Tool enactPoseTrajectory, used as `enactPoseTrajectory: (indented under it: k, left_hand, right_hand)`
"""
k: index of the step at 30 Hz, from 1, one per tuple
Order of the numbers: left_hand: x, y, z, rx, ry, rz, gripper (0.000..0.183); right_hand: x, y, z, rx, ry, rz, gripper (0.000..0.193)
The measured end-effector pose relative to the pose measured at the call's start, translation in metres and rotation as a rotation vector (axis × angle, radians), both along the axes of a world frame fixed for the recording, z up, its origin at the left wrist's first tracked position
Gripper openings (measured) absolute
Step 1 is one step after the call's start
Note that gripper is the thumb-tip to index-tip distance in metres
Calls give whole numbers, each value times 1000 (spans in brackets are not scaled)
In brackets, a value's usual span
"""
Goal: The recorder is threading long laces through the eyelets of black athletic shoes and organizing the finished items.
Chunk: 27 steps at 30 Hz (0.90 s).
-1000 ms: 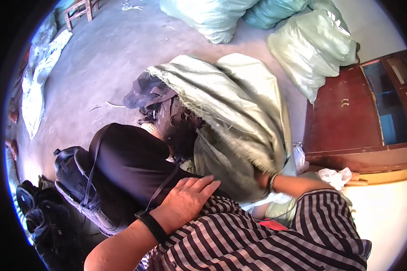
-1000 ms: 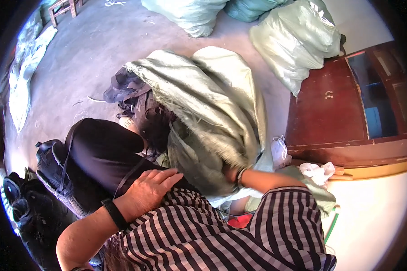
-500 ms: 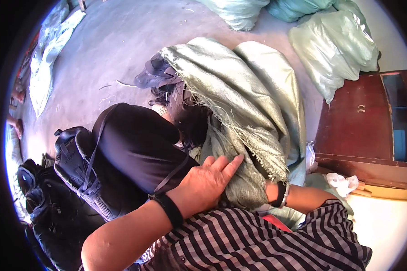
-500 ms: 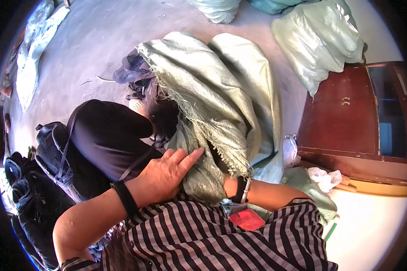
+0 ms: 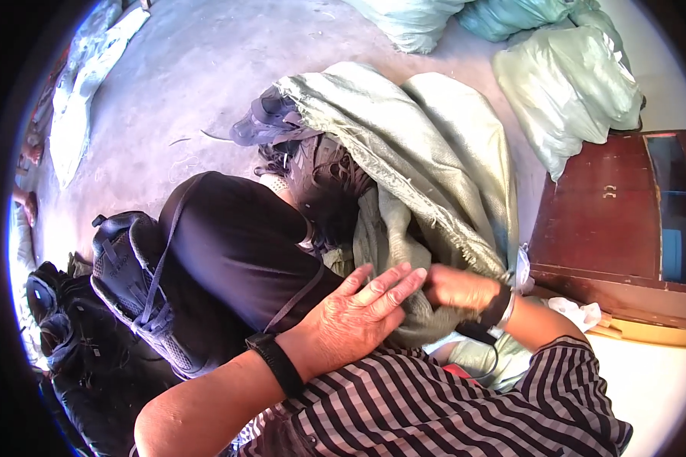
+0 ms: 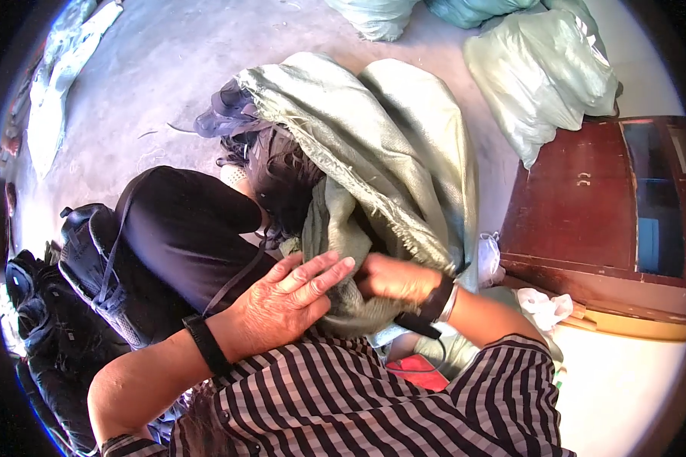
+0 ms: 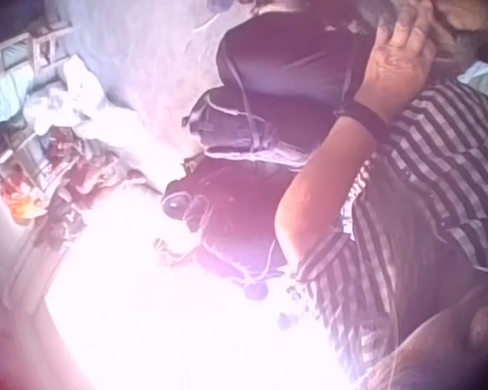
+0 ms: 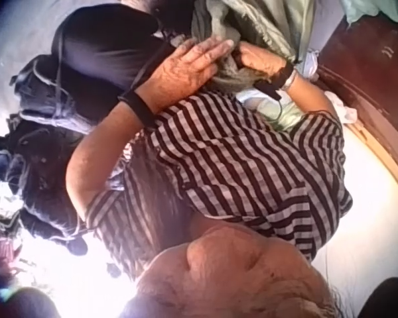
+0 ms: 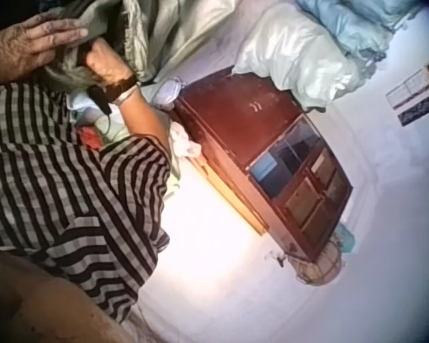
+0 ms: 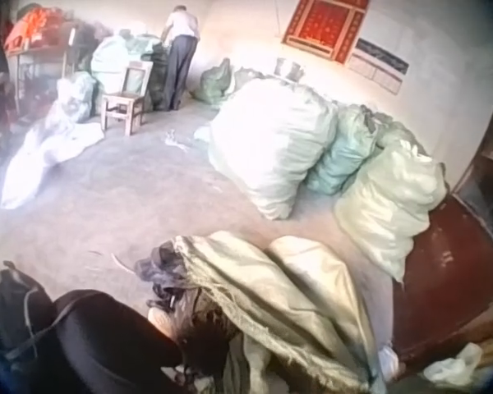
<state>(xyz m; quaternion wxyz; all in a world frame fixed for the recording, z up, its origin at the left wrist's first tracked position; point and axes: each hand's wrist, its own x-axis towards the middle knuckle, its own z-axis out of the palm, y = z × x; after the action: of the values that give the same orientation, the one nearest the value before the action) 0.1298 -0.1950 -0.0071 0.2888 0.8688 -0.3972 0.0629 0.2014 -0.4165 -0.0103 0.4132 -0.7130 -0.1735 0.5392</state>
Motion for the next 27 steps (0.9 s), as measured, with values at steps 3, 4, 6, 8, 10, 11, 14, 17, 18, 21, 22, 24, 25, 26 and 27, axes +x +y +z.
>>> enactPoseTrajectory:
  k: [3, 4, 6, 8, 10, 11, 14, 17, 18, 21, 22, 24, 25, 26, 27]
  left_hand:
    - [-1, 6, 9, -123, 509, 6, 64]
    - [-2, 6, 0, -232, 470, 20, 92]
    - [-7, 3, -11, -45, 465, 30, 82]
    - [-7, -2, -10, 62, 462, -1, 75]
    - [-7, -4, -11, 117, 363, -62, 49]
    - [-8, -4, -11, 117, 371, -60, 49]
    - [-11, -2, -7, 182, 221, -53, 27]
    - [-6, -2, -14, 6, -55, 48, 23]
    - [-10, -5, -20, 3, 108, 57, 22]
    - [-11, -2, -10, 85, 284, 45, 25]
    - [-13, 0, -8, 129, 247, 70, 28]
    - [-11, 0, -5, 164, 196, 85, 31]
    - [-11, 0, -4, 172, 189, 72, 33]
    - [-11, 0, -4, 184, 184, 60, 36]
    - [-12, 0, -4, 185, 188, 60, 36]
  right_hand:
    - [9, 15, 7, 191, -28, 160, 34]
    - [15, 16, 10, 190, 43, 292, 32]
    - [12, -3, -12, 84, 479, -54, 29]
    - [19, -10, -18, -205, 438, -95, 24]
    - [20, -15, -42, -642, -225, 104, 28]
    - [15, -17, -40, -678, -583, 337, 47]
    - [24, -10, -46, -934, -866, 473, 59]
    - [57, -5, -31, -1135, -724, 589, 50]
    - [68, -9, -34, -1169, -664, 597, 49]
    - [64, -25, -36, -1092, -585, 476, 39]
    - [49, -23, -29, -1101, -766, 645, 37]
    - [28, -26, -24, -1164, -895, 946, 37]
    - [19, -29, -27, -1211, -835, 1084, 38]
    - [9, -38, -32, -1202, -981, 1055, 44]
    - [11, -44, -37, -1199, -978, 1056, 44]
